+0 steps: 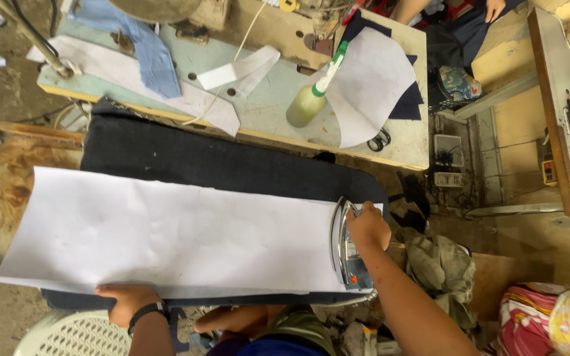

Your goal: The person irons a large piece of white fabric placed on a black ironing board using a steam iron. They move the iron back and forth across the fabric surface, occasionally adjusting the fabric with their left hand to ensure it remains flat.

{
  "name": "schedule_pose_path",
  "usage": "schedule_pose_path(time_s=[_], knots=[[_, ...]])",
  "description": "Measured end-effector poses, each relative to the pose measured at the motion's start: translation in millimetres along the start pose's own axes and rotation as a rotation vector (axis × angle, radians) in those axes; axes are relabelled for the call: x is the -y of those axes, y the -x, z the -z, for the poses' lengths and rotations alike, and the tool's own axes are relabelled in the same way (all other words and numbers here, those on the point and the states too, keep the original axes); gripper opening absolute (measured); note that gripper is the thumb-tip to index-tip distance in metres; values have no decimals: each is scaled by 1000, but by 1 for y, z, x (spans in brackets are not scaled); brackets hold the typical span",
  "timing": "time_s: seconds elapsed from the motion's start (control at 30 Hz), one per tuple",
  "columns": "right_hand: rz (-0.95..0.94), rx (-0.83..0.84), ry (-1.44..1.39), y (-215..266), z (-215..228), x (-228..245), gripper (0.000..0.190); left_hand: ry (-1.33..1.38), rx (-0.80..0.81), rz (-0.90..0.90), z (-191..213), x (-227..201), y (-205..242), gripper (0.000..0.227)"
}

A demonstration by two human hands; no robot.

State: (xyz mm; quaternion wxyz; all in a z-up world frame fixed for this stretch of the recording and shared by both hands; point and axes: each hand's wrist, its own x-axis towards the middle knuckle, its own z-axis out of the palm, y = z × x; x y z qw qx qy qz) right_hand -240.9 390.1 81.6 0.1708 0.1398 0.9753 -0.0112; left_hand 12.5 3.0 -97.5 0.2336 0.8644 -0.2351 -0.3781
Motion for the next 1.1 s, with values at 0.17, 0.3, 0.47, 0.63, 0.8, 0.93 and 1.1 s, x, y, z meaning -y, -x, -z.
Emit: schedule_pose_path(time_s=[0.17,0.3,0.47,0.63,0.8,0.93,1.1], knots=[[19,11,28,21,-4,-1,47,36,91,47,21,-18,21,86],[95,-4,59,34,-16,-10,44,83,72,23,13,-11,12,94],[133,16,91,63,-27,-17,40,112,64,47,9,-9,3,88],[241,-32,79,83,-53,-40,38,121,63,68,10,-11,3,99],[264,19,93,81,-56,-50,42,62,57,74,12,-11,5,90],[237,15,104,60,-47,-55,41,111,60,95,16,-18,16,98],[182,-18,143,24,-27,-66,41,66,52,141,22,-27,31,104]])
